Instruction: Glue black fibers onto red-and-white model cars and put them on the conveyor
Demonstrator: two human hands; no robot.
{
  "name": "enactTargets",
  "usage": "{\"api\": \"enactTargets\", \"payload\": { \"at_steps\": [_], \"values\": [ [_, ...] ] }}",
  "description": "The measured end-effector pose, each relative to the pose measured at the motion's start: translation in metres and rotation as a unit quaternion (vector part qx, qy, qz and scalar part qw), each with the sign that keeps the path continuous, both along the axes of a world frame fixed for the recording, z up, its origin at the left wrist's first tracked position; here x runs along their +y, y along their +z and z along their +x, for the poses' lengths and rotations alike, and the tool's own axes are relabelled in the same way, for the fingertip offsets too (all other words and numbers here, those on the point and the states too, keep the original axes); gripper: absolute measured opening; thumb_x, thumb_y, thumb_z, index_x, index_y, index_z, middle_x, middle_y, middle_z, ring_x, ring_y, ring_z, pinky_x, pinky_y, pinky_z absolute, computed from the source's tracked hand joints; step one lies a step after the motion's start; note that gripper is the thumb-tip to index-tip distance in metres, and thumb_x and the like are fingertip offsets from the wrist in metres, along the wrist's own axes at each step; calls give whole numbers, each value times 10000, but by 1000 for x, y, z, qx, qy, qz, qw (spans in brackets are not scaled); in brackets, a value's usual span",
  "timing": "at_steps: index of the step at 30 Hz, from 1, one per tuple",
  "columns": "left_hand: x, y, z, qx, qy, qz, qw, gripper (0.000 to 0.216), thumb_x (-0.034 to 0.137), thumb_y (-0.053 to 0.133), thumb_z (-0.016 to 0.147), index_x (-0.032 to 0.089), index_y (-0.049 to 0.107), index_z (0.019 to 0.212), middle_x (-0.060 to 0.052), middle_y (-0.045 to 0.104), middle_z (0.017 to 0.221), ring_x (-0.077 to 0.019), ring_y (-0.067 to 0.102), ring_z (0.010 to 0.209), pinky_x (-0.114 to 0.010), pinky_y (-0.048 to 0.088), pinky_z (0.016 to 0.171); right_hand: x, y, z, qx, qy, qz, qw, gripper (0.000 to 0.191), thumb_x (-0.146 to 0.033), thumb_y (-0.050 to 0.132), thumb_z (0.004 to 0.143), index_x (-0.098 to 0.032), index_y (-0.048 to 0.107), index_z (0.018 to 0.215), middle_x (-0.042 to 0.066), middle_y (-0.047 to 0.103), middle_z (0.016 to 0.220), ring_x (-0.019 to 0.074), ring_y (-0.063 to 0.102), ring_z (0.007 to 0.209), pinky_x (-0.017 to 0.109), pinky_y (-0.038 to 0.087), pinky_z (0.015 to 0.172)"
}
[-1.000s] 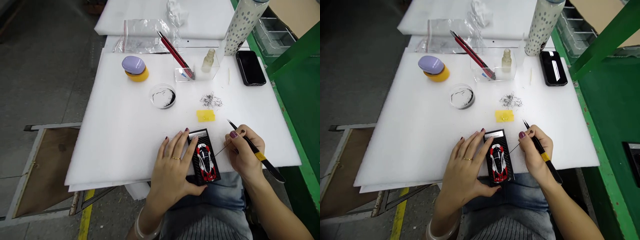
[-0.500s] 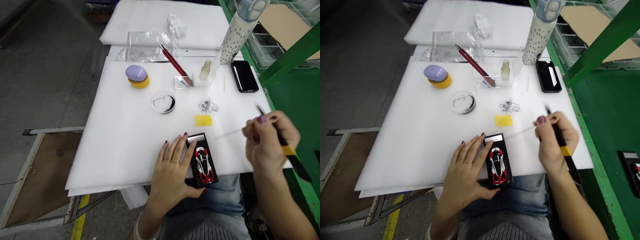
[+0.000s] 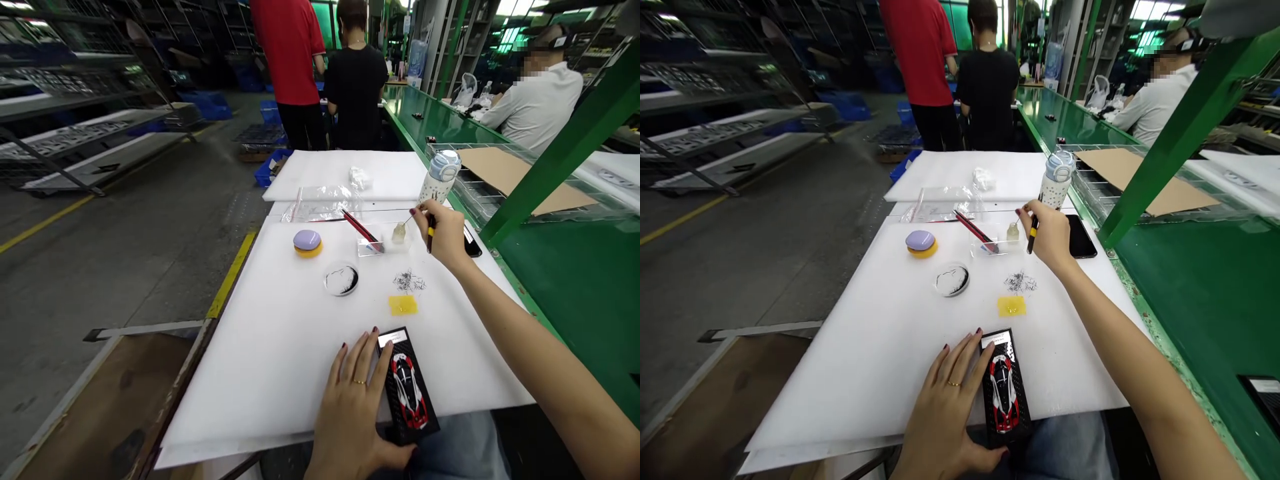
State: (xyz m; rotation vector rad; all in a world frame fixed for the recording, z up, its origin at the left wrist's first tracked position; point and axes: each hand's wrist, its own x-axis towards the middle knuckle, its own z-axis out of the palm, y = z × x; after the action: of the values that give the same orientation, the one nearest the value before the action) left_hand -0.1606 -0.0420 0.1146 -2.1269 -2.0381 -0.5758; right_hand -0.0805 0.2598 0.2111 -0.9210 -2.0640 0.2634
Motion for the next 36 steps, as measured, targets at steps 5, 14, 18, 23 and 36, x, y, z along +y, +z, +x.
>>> {"api": "enactTargets", "payload": {
  "at_steps": [5,14,18,23,36],
  "values": [
    [-1,-7,-1,-43,3,-27,999,1315,960,633,546,236,318,1598,-139,436,1623,-364,522,1403,-547,400,1130,12,-13,30,-120,-56,-27,991,323,-487,466,982,-227,659,972,82,718,812,244,637,756,333,394,659],
    [-1,-7,0,1,7,-8,1000,1390,852,773,450,188,325,1586,-177,493,1575,-380,535,1374,-546,410,1107,54,-42,109,-163,-94,-60,980,190,-373,484,892,-237,545,775,129,708,782,331,648,879,378,422,694],
    [0,-7,-2,40,-4,16,999,1370,790,802,429,155,365,1561,-182,492,1570,-376,529,1357,-513,372,1122,56,-40,132,-101,-82,-58,990,213,-354,407,950,-236,585,941,130,768,977,290,696,887,379,482,752],
    [-1,-11,-9,104,-15,43,994,1330,862,718,514,123,372,1564,-180,495,1572,-353,503,1377,-467,320,1131,45,-51,153,-16,-96,-64,993,285,-418,350,1010,-230,561,1049,131,791,1011,257,750,908,359,545,772],
    [-1,-21,-17,116,-23,20,993,1113,736,616,804,152,182,1646,-174,517,1557,-343,550,1349,-479,322,1128,37,-62,153,-72,-7,-56,996,182,-186,521,806,-226,615,956,110,767,1044,310,673,997,462,476,896]
  ]
}}
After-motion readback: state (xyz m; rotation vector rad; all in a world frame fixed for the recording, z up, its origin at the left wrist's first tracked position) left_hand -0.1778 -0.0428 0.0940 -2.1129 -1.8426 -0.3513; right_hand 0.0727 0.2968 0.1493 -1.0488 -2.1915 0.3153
